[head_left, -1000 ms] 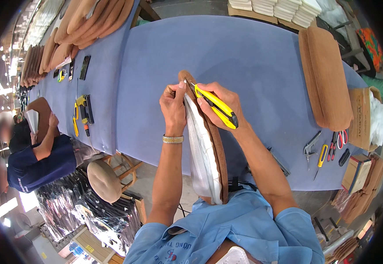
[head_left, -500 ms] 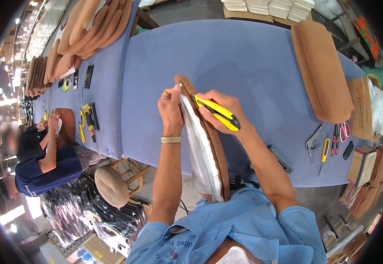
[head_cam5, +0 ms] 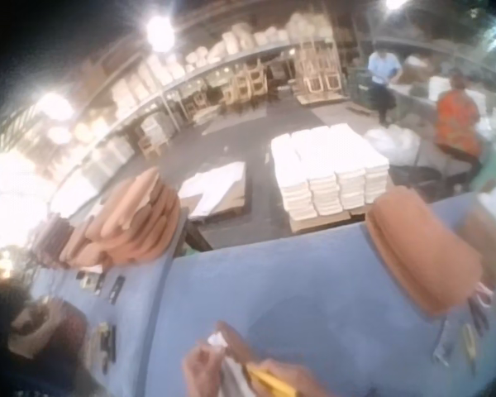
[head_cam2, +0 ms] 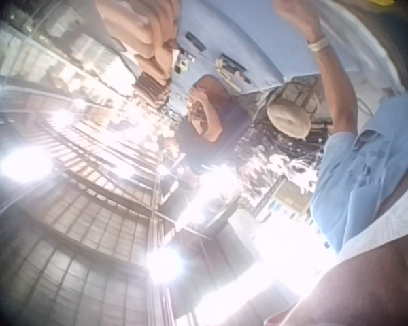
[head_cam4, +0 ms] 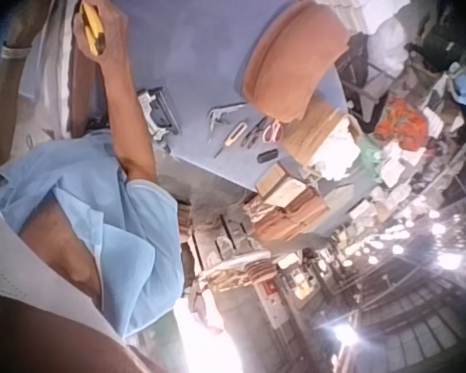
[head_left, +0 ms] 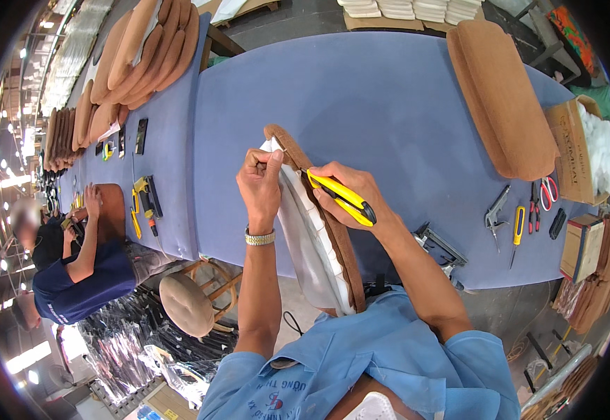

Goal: The person aligns a brown fabric cover over a white foam cushion, staples the edges with a pneumatic staple gun, and trims excess fabric with a utility knife. The finished cushion is placed on a stack of completed units.

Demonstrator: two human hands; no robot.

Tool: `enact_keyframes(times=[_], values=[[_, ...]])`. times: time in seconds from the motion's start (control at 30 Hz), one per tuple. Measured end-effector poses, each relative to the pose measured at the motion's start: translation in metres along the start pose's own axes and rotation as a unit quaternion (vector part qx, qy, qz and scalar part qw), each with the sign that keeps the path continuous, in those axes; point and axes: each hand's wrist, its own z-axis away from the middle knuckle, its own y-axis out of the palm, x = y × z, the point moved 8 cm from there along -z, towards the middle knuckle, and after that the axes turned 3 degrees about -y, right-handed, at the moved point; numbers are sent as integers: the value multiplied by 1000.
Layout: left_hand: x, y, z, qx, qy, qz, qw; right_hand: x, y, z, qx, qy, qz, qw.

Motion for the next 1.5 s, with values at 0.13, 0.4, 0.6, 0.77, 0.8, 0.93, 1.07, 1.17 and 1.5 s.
enact_keyframes(times=[0.13,0.4,0.6,0.77,0.8,0.93,1.07,1.17,1.5], values=[[19,-9,-2,9,-48,37,998,5,-2,11,-4,-1,9,1000],[1,0,-8,-15,33,-41,998,5,-14,-1,-51,1,-29,998],[43,-15,-22,-4,-108,65,992,0,-7,-36,-62,-19,-18,998],[45,-7,-31,57,-189,125,972,-20,6,-40,-33,-18,-34,999],[47,-6,-32,69,-200,126,969,-23,7,-40,-38,-21,-51,998],[48,-7,-35,81,-204,130,967,-28,9,-40,-34,-25,-72,996],[46,-8,-39,93,-204,88,971,-20,9,-41,-31,-40,-32,998],[39,-8,-45,102,-185,15,977,-14,8,-41,-13,-60,-33,998],[-10,26,-61,196,-51,-207,957,-7,4,-19,-28,-40,-51,997]])
